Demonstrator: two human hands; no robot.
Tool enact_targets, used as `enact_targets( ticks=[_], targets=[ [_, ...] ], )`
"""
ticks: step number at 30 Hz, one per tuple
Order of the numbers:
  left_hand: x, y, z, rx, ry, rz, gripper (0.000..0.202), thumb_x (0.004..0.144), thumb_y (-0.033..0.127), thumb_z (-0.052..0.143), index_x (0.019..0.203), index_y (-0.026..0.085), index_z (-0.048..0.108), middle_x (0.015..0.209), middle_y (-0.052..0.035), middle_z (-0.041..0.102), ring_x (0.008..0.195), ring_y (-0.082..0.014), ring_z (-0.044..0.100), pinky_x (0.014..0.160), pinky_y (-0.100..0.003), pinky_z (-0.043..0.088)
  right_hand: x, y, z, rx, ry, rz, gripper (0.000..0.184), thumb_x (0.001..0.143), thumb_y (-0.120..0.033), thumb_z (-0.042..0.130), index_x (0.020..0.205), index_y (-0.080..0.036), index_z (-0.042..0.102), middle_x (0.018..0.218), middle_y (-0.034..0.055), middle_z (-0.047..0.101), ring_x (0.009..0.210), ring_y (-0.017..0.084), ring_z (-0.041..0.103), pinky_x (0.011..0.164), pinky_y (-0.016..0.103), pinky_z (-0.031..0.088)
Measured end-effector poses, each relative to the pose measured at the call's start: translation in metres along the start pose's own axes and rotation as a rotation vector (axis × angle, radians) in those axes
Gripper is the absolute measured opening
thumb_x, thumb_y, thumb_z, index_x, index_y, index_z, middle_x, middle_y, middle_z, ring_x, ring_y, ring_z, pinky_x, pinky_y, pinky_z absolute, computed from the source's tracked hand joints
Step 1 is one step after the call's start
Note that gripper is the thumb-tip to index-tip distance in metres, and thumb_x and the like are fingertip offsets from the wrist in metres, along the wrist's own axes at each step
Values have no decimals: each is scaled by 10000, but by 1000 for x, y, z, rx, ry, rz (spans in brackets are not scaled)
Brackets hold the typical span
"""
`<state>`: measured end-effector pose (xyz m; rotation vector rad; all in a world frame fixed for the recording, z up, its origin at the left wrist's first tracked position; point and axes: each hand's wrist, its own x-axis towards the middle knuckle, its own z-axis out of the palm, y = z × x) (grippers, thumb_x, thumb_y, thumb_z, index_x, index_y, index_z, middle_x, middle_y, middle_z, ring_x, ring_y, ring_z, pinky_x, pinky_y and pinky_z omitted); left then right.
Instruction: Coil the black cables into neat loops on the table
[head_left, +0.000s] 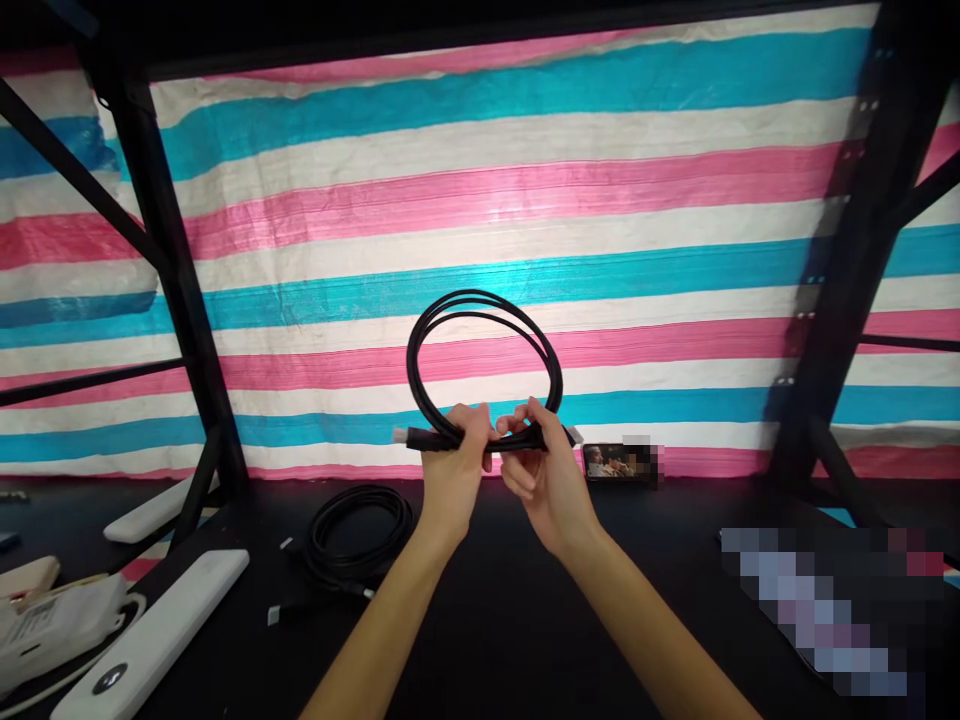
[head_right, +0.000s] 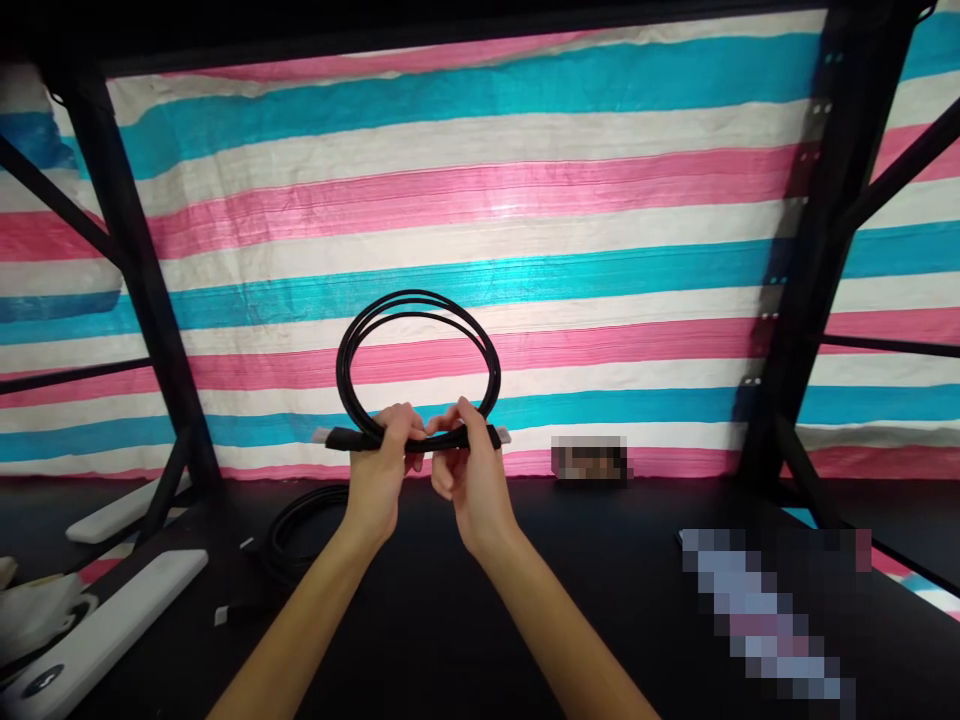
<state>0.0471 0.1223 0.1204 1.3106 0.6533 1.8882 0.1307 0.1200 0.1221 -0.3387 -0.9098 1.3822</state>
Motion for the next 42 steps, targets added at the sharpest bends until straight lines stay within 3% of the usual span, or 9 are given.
enact_targets(
  ticks=[4, 7, 10, 12, 16, 20, 27, 35, 42],
  targets=[
    [-3, -8, 4, 184, -160, 114, 290, 780, 299, 581, 537, 176, 484, 639, 7, 520, 615, -104, 519, 604, -241, 414, 13, 0, -13, 118, 132, 67, 306, 676, -334, 649, 621, -189, 385, 443, -102, 442, 219, -14, 194, 234, 134, 91],
    [-1, -19, -1, 246, -369, 130, 103, 719, 275, 653, 756, 194, 602, 902, -44, 584, 866, -166, 555, 682, -263, 438, 21, -9, -24, 52, 111, -43, 338, 682, -350, 651, 591, -197, 364, 390, -109, 394, 201, -1, 187, 227, 149, 100],
    [11, -37, -18, 280, -601, -18, 583, 598, 282, 763, 1137, 260, 540, 1154, -70, 561, 989, -207, 535, 727, -287, 443, 21, -27, -29, -91, 42, -187, 343, 734, -377, 626, 572, -191, 388, 359, -92, 397, 202, 7, 195, 241, 153, 92],
    [23, -46, -31, 267, -583, -140, 613, 613, 347, 754, 1173, 239, 530, 1125, -89, 592, 944, -220, 565, 751, -317, 439, 17, -42, -29, -192, 5, -239, 360, 772, -382, 598, 546, -185, 397, 335, -79, 384, 209, 11, 194, 250, 161, 84],
    [44, -35, -50, 36, -293, -211, 527, 733, 546, 577, 1099, 167, 574, 970, -112, 660, 885, -248, 612, 804, -364, 421, 11, -64, -34, -359, -19, -370, 387, 795, -341, 586, 491, -171, 417, 334, -65, 358, 234, 14, 258, 273, 178, 146],
    [44, -3, -51, -113, -324, -171, 671, 781, 690, 337, 1124, 157, 560, 990, -119, 665, 864, -248, 628, 845, -371, 412, 13, -68, -44, -541, -14, -416, 403, 779, -304, 616, 454, -159, 427, 369, -60, 358, 255, 13, 294, 286, 196, 156],
    [23, 2, -27, 72, -208, 31, 495, 785, 614, 455, 997, 184, 578, 599, 6, 571, 556, -142, 573, 640, -272, 450, 14, -64, -47, -670, -19, -381, 442, 741, -340, 642, 415, -177, 392, 345, -62, 324, 248, 22, 257, 288, 217, 142],
    [19, 6, -22, -241, -182, -183, 514, 821, 630, 357, 655, 173, 521, 336, 66, 315, 267, -82, 351, 318, -194, 260, 13, -59, -44, -685, -19, -326, 444, 733, -333, 650, 422, -190, 367, 368, -72, 302, 258, 22, 237, 324, 234, 161],
    [23, 10, -29, -665, -325, -407, 307, 875, 363, 455, 631, 179, 423, 389, 88, 223, 276, -47, 241, 315, -186, 186, 15, -55, -43, -672, -22, -273, 411, 752, -301, 626, 435, -182, 394, 383, -63, 324, 271, 27, 263, 347, 240, 171]
  ],
)
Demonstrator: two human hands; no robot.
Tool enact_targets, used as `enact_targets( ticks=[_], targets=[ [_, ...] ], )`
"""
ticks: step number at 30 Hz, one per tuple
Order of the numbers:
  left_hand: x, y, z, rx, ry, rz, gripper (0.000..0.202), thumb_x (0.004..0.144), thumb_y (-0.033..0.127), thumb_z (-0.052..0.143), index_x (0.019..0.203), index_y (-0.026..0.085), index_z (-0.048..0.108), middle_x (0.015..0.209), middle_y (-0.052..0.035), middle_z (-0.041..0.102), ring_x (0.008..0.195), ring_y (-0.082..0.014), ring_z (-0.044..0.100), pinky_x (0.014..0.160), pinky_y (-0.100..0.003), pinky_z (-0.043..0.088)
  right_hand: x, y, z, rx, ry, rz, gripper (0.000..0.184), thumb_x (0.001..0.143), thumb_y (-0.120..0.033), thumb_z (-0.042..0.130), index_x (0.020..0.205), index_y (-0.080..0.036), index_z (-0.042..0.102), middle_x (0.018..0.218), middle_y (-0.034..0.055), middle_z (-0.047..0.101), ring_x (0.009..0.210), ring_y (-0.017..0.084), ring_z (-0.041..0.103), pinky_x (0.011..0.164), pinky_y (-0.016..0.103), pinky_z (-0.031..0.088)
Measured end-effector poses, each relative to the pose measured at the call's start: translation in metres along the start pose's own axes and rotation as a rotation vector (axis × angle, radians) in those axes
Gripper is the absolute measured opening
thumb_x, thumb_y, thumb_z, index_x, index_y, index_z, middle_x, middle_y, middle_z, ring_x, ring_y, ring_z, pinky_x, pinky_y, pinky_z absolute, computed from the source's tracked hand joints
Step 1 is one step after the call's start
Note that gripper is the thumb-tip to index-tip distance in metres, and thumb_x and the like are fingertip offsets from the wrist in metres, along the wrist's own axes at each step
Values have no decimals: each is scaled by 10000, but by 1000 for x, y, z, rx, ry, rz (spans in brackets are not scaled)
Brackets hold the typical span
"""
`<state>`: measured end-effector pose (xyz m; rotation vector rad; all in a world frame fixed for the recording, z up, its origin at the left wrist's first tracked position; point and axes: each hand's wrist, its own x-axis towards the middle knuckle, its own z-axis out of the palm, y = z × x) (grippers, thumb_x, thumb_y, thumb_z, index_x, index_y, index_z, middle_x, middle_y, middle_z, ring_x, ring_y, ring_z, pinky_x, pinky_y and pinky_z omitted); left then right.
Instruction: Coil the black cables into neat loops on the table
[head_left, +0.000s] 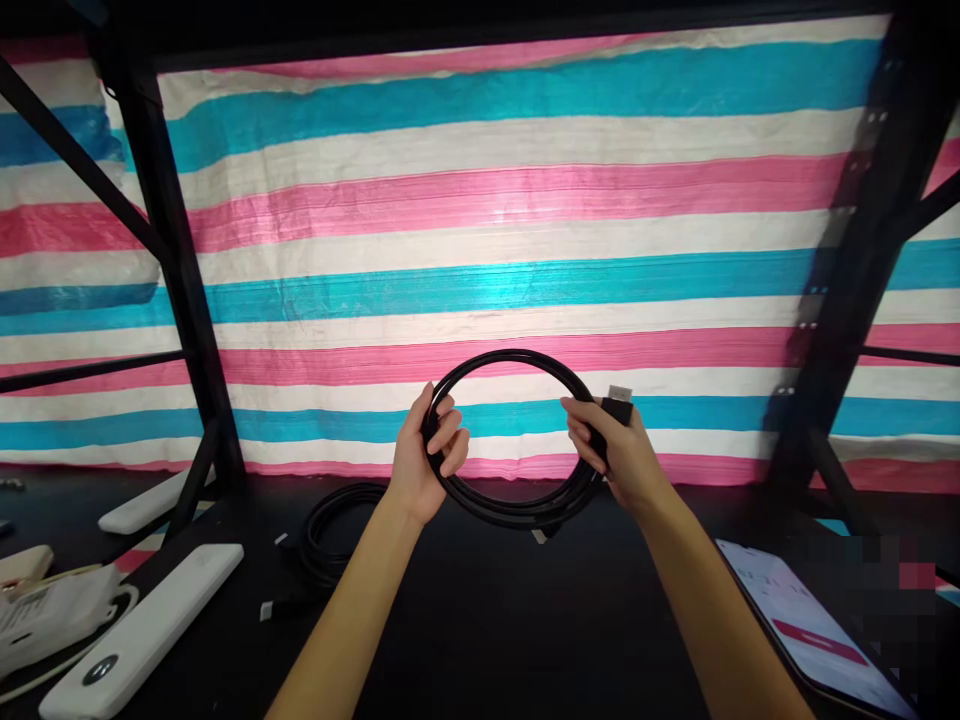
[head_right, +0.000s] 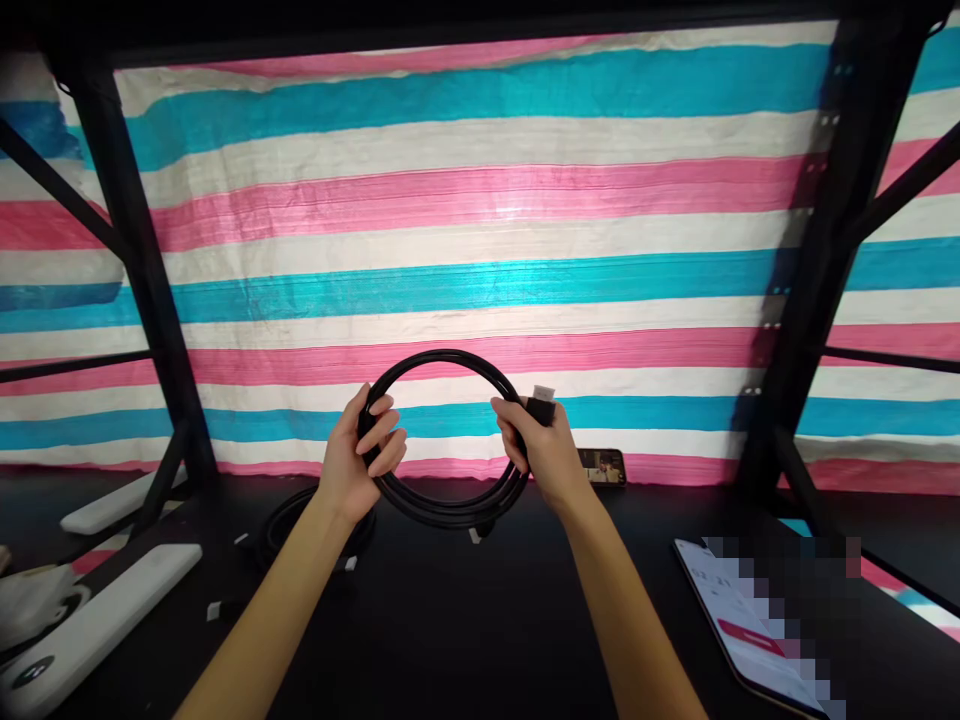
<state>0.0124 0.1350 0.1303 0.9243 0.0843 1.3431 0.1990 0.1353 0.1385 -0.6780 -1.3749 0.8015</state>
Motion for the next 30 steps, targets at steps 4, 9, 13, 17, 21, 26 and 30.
enact_targets(
  ticks=[4, 9, 13, 17, 21, 26, 30],
  targets=[
    [0, -1, -1, -96, -45, -40, 273, 891, 329, 427, 662, 180, 423, 404, 90, 185, 284, -52, 217, 325, -194, 176, 0, 1, -1, 3, 33, 7, 408, 754, -301, 633, 444, -177, 398, 406, -57, 343, 295, 26, 260, 353, 238, 191],
    [1, -7, -2, -120, -48, -66, 236, 886, 309, 436, 689, 180, 437, 412, 93, 161, 288, -54, 203, 326, -193, 171, 2, 0, -4, 16, 84, 22, 371, 730, -284, 653, 459, -176, 425, 435, -50, 367, 313, 30, 253, 347, 238, 200],
    [3, -18, -2, -9, 91, 6, 257, 868, 385, 482, 711, 182, 463, 409, 103, 173, 283, -41, 157, 317, -186, 150, 3, 0, -3, 53, 112, 75, 343, 705, -254, 661, 458, -173, 438, 452, -48, 382, 317, 24, 254, 341, 231, 212],
    [3, -32, -3, 80, 247, 103, 478, 805, 492, 533, 530, 193, 280, 387, 97, 165, 284, -37, 156, 313, -192, 153, 2, -2, -1, 79, 89, 104, 329, 692, -250, 671, 461, -173, 450, 430, -54, 374, 315, 23, 234, 333, 229, 218],
    [5, -39, -5, 158, 209, 117, 571, 792, 559, 490, 492, 208, 155, 369, 87, 144, 280, -45, 178, 318, -204, 155, 2, -4, 0, 89, 137, 87, 311, 658, -248, 696, 459, -160, 475, 444, -46, 409, 314, 14, 226, 322, 234, 189],
    [11, -27, -15, 503, 257, 88, 522, 757, 681, 403, 545, 206, 368, 341, 59, 333, 326, -98, 381, 383, -211, 283, 4, 7, 7, 207, 223, 115, 322, 670, -233, 670, 450, -169, 443, 475, -43, 395, 337, 18, 209, 325, 233, 173],
    [12, -10, -31, 853, 376, 6, 497, 694, 680, 499, 718, 183, 522, 447, -29, 576, 461, -161, 531, 475, -233, 360, 5, 22, 16, 239, 236, 123, 329, 695, -234, 639, 451, -178, 426, 461, -51, 350, 353, 31, 225, 345, 229, 204]
  ],
)
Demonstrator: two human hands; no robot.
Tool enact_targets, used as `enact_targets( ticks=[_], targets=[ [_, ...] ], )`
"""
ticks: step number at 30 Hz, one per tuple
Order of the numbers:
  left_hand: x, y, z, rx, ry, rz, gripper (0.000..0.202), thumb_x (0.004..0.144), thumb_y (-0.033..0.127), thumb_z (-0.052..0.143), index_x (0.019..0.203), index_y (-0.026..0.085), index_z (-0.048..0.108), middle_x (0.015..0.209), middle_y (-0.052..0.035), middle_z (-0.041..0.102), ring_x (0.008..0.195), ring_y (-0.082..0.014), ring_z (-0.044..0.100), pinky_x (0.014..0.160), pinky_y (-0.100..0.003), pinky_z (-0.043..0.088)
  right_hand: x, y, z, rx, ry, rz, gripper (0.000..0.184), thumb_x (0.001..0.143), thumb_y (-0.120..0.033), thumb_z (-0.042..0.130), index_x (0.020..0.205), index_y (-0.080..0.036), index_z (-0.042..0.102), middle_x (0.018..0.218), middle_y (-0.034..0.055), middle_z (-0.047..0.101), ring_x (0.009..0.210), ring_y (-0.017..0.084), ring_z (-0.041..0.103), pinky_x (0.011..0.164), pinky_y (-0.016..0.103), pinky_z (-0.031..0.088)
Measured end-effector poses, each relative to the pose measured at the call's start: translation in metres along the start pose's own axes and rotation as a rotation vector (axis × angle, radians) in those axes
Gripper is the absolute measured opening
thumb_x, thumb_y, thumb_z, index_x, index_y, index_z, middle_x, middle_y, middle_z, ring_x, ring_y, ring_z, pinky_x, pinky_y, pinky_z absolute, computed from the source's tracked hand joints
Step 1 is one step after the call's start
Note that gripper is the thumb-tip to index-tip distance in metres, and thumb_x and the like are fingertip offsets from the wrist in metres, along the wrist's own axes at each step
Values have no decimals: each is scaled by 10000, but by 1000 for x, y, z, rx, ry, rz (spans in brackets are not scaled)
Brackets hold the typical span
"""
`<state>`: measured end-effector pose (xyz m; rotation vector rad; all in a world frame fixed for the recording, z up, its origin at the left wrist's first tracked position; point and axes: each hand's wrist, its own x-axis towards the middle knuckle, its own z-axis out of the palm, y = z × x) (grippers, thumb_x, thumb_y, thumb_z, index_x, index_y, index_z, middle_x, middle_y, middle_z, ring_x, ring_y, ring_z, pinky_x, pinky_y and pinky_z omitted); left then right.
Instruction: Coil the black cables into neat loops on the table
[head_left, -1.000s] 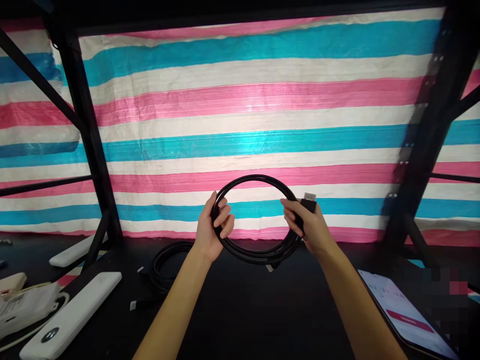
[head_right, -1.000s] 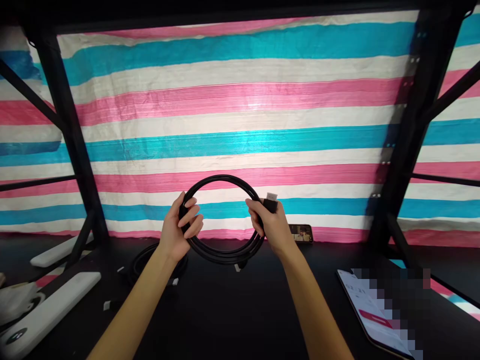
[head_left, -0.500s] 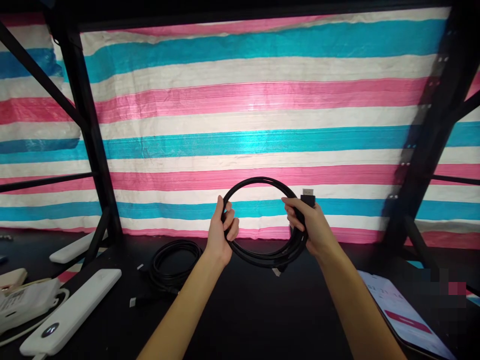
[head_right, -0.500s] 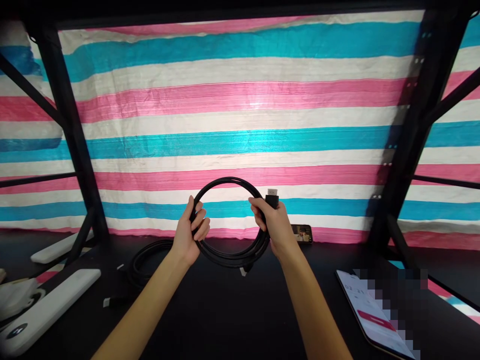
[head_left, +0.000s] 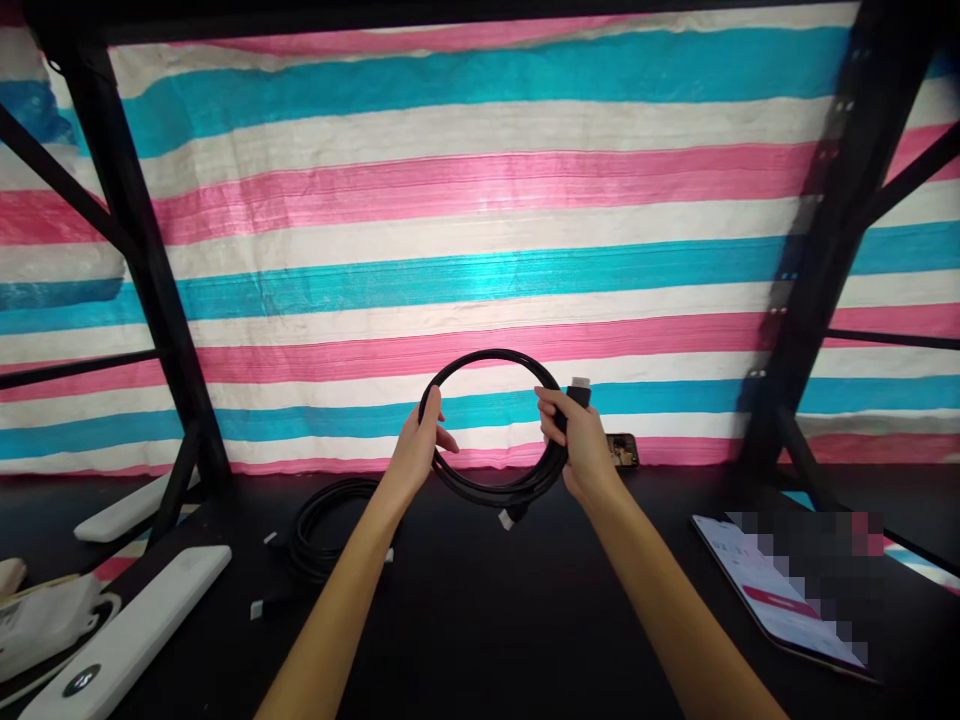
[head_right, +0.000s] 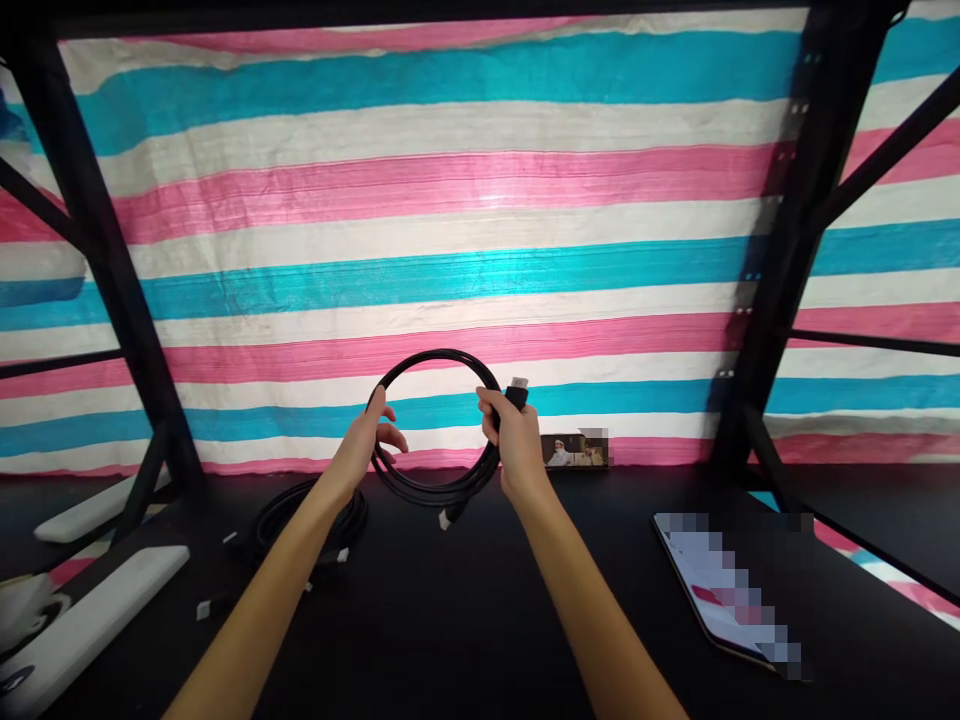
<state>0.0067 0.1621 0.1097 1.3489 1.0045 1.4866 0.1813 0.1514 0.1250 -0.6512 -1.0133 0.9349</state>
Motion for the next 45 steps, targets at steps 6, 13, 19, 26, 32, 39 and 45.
enact_targets(
  ticks=[6, 13, 19, 26, 32, 39, 45],
  targets=[
    [6, -20, -8, -30, -376, -316, 509, 715, 644, 513, 854, 155, 551, 725, -111, 690, 663, -221, 662, 655, -303, 461, 5, 22, 5, 79, 115, -13, 285, 669, -283, 639, 505, -192, 424, 452, -60, 357, 354, 39, 241, 338, 229, 174],
    [14, -64, 8, -349, -569, -638, 338, 735, 453, 606, 846, 151, 504, 794, -123, 685, 717, -282, 682, 680, -341, 476, 14, 46, -2, -10, 129, 55, 298, 705, -287, 607, 494, -190, 420, 383, -71, 325, 355, 48, 249, 356, 219, 190],
    [10, -62, 12, -475, -768, -669, 410, 767, 484, 536, 897, 97, 577, 868, -172, 678, 708, -254, 666, 663, -313, 463, 13, 44, 0, 22, 62, 49, 319, 722, -347, 594, 515, -195, 405, 356, -74, 327, 345, 54, 249, 348, 214, 169],
    [16, -63, 21, -147, -165, -281, 349, 684, 446, 646, 815, 131, 572, 493, 40, 484, 383, -76, 456, 416, -198, 337, 12, 43, 4, -19, -111, 154, 337, 706, -413, 576, 536, -199, 379, 339, -67, 394, 289, 40, 196, 330, 199, 95],
    [26, -60, 11, 46, 58, -81, 303, 754, 353, 534, 962, 134, 557, 391, 90, 390, 310, -70, 401, 357, -173, 235, 13, 39, -2, -262, -174, 96, 340, 701, -464, 583, 560, -161, 522, 573, 30, 637, 494, 103, 508, 476, 212, 341],
    [30, -46, -13, 372, 33, 0, 281, 713, 124, 434, 931, 160, 607, 381, 85, 368, 316, -85, 409, 384, -196, 298, 20, 15, -19, -166, -320, 205, 444, 735, -483, 521, 991, -135, 624, 714, 66, 672, 741, 209, 630, 745, 314, 446],
    [30, -58, -8, 694, -40, -67, 272, 713, 135, 436, 910, 185, 615, 470, 54, 481, 344, -89, 449, 435, -212, 351, 23, 36, -24, -487, -143, 85, 587, 791, -501, 530, 1291, -232, 381, 718, 3, 595, 471, 113, 499, 484, 247, 415]
  ],
)
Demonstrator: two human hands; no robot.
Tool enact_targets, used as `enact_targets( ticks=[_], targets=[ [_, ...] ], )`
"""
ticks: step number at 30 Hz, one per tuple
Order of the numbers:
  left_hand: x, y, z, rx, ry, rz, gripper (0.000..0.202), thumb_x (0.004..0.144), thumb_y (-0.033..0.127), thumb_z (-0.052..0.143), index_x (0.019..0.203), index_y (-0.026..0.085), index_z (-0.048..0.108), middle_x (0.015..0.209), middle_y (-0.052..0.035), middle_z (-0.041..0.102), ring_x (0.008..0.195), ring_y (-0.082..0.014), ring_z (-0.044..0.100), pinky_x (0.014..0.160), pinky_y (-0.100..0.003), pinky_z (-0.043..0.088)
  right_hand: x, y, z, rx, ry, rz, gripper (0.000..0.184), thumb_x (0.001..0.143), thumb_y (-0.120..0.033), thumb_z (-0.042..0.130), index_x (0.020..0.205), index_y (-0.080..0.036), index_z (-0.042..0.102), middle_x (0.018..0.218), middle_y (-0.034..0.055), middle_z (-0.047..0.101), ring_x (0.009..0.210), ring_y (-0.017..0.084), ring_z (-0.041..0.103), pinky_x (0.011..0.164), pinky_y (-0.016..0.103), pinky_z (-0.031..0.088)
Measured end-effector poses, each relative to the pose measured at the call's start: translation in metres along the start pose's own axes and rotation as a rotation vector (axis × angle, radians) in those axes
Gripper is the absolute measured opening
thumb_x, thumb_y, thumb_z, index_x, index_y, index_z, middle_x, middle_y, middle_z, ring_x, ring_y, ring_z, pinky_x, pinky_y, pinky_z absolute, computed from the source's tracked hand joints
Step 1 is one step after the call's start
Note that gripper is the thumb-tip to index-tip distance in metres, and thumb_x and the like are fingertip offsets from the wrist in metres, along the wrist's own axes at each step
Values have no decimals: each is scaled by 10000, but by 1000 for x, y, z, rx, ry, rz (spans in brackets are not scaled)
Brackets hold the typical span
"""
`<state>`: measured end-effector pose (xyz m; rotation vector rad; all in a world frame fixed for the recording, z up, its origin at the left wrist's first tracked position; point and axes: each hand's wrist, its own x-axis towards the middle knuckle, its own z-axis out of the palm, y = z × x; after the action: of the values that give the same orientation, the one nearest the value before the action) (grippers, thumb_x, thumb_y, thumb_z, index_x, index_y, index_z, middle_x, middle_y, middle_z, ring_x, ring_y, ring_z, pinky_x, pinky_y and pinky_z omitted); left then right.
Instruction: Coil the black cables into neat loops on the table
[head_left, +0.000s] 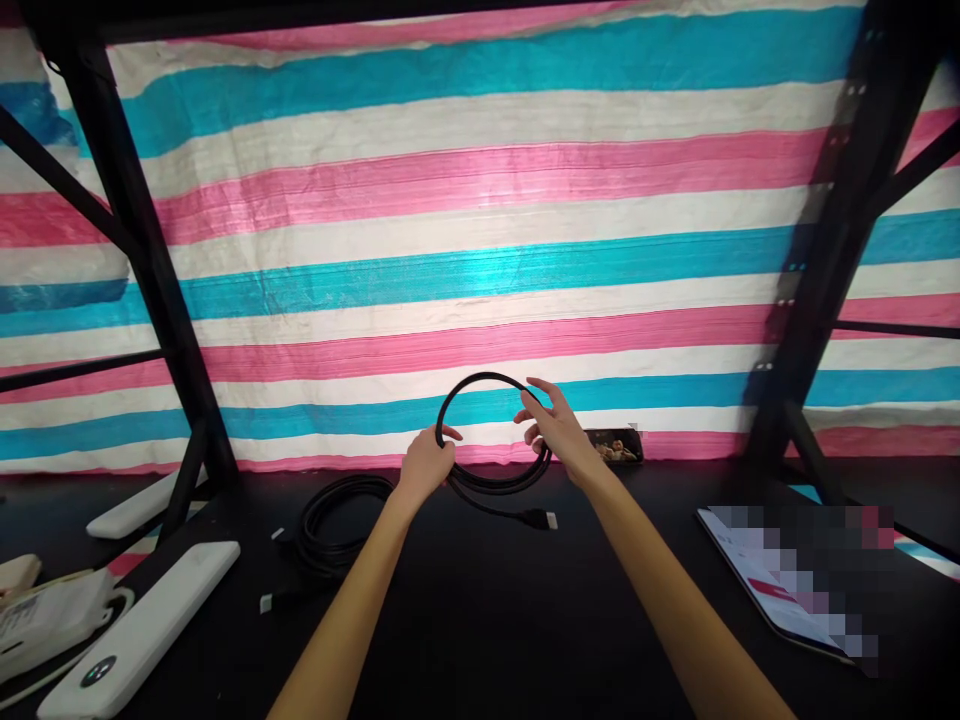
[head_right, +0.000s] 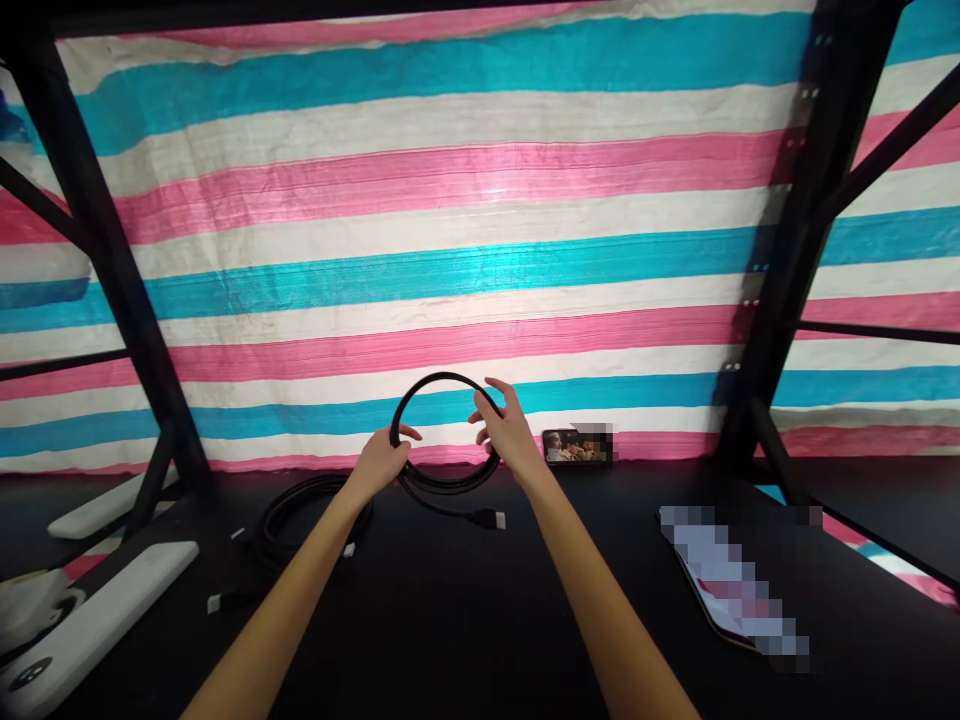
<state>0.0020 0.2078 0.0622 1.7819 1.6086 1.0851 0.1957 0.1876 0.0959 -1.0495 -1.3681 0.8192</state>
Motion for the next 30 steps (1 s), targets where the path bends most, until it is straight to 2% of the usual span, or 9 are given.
enact_targets(
  ticks=[3, 5, 8, 11, 16, 20, 23, 27, 30],
  targets=[
    [-1, -7, 12, 131, -149, -71, 267, 736, 173, 424, 927, 163, 612, 509, 27, 545, 393, -115, 519, 471, -225, 404, 8, 21, 4, -349, 74, -78, 490, 893, -440, 372, 1347, -258, 350, 762, 22, 606, 537, 124, 517, 531, 240, 414],
    [-1, -12, 16, 235, -247, -128, 215, 733, 212, 451, 847, 146, 622, 492, 11, 556, 432, -136, 551, 497, -237, 426, 14, 38, 4, -528, -8, 18, 435, 932, -336, 278, 1339, -237, 393, 816, 44, 624, 576, 124, 540, 568, 232, 428],
    [-2, -20, 18, 412, -361, -208, 142, 691, 256, 523, 665, 143, 605, 427, 0, 535, 474, -165, 571, 569, -276, 457, 22, 66, 4, -571, -150, 169, 422, 915, -242, 301, 1291, -162, 476, 811, 70, 644, 441, 98, 496, 471, 224, 424],
    [-5, -25, 21, 547, -458, -268, 175, 662, 292, 564, 561, 150, 562, 398, -1, 515, 498, -182, 584, 643, -318, 472, 24, 96, 5, -614, -243, 265, 399, 903, -214, 336, 1238, -125, 533, 791, 81, 657, 400, 83, 482, 440, 213, 421],
    [-5, -30, 30, 626, -620, -355, 276, 681, 409, 577, 629, 137, 585, 471, -35, 595, 486, -177, 602, 612, -300, 487, 22, 132, 9, -691, -310, 328, 404, 890, -179, 363, 1259, -130, 523, 744, 61, 670, 388, 71, 473, 464, 202, 431],
    [-3, -30, 29, 665, -706, -410, 456, 655, 512, 595, 839, 96, 628, 610, -102, 678, 517, -213, 638, 563, -300, 495, 20, 141, 12, -704, -344, 311, 436, 873, -177, 392, 1300, -150, 480, 874, 67, 686, 545, 110, 591, 532, 212, 475],
    [-3, -28, 23, 707, -687, -382, 652, 587, 626, 605, 964, 94, 620, 825, -160, 704, 608, -261, 669, 590, -325, 504, 18, 138, 13, -726, -352, 257, 470, 821, -169, 485, 1291, -158, 491, 1009, 86, 669, 808, 177, 642, 706, 263, 497],
    [-4, -23, 10, 720, -639, -274, 829, 468, 724, 621, 1078, 163, 583, 1079, -152, 653, 709, -273, 676, 636, -323, 504, 17, 129, 11, -787, -386, 183, 542, 793, -254, 557, 1317, -154, 459, 1296, 125, 510, 1192, 249, 462, 976, 358, 365],
    [-7, -19, 2, 694, -663, -249, 886, 424, 654, 698, 1169, 204, 528, 1181, -143, 602, 698, -251, 672, 568, -288, 499, 16, 118, 9, -868, -458, 170, 674, 746, -387, 615, 1347, -152, 417, 1403, 161, 363, 1320, 318, 253, 1051, 487, 206]
  ],
)
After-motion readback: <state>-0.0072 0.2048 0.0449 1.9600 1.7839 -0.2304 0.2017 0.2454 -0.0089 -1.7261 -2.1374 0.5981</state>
